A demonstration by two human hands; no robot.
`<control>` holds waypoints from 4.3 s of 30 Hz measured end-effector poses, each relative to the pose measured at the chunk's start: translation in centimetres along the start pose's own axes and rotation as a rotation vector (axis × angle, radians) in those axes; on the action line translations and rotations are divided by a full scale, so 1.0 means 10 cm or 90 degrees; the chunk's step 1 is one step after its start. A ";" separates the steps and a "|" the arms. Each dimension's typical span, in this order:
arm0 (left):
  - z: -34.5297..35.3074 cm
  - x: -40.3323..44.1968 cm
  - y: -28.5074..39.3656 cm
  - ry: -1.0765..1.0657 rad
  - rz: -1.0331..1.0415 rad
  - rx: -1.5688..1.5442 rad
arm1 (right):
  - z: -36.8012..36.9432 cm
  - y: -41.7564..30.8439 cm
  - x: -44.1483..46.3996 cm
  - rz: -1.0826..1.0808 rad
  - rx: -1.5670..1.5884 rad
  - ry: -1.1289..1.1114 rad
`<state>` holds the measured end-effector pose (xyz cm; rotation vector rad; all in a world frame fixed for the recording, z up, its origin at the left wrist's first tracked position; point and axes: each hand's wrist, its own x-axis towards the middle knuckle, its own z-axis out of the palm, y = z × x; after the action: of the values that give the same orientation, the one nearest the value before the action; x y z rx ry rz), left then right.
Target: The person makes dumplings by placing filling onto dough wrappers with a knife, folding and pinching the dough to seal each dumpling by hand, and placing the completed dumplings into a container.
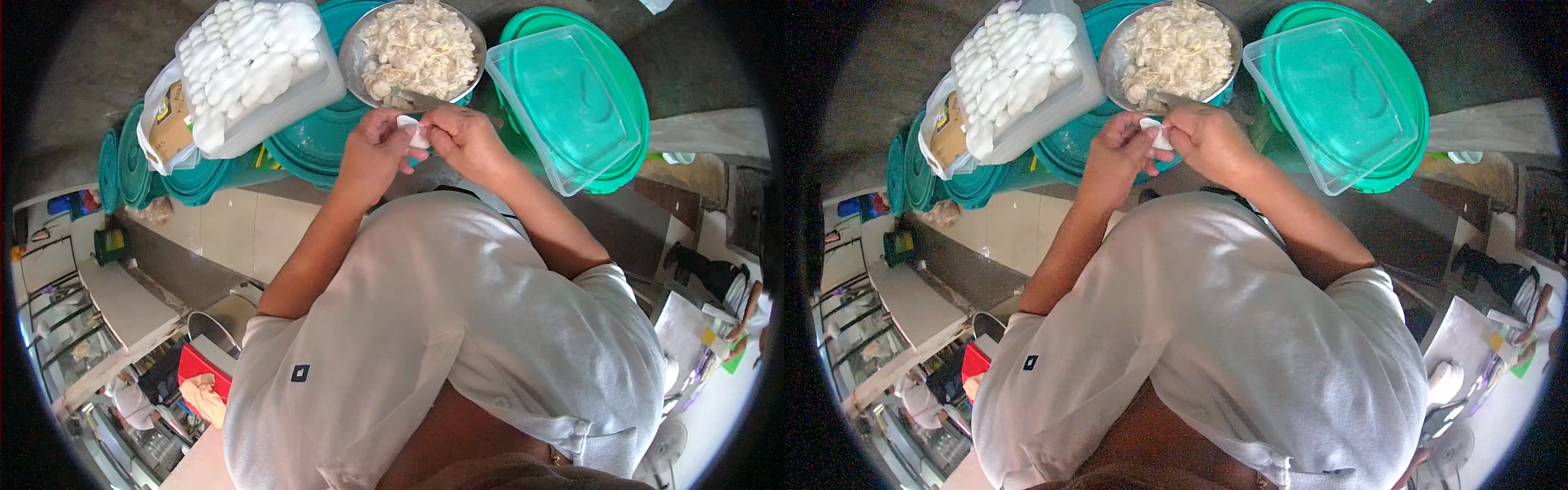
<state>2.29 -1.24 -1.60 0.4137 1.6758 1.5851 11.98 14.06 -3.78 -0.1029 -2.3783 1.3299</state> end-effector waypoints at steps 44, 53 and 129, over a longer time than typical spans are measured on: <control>0.03 0.02 0.03 -0.004 0.027 0.111 | -0.09 0.01 0.05 -0.023 -0.064 -0.042; -0.11 0.06 -0.01 -0.218 -0.227 -0.351 | -0.12 -0.09 0.05 0.188 0.242 -0.061; 0.27 -0.31 -0.04 -0.013 -0.016 -0.284 | 0.05 0.02 -0.29 0.207 0.416 0.023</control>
<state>6.33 -1.64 -0.77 0.1774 1.2550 1.8644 14.45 13.05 -5.13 -0.3255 -1.8323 2.1637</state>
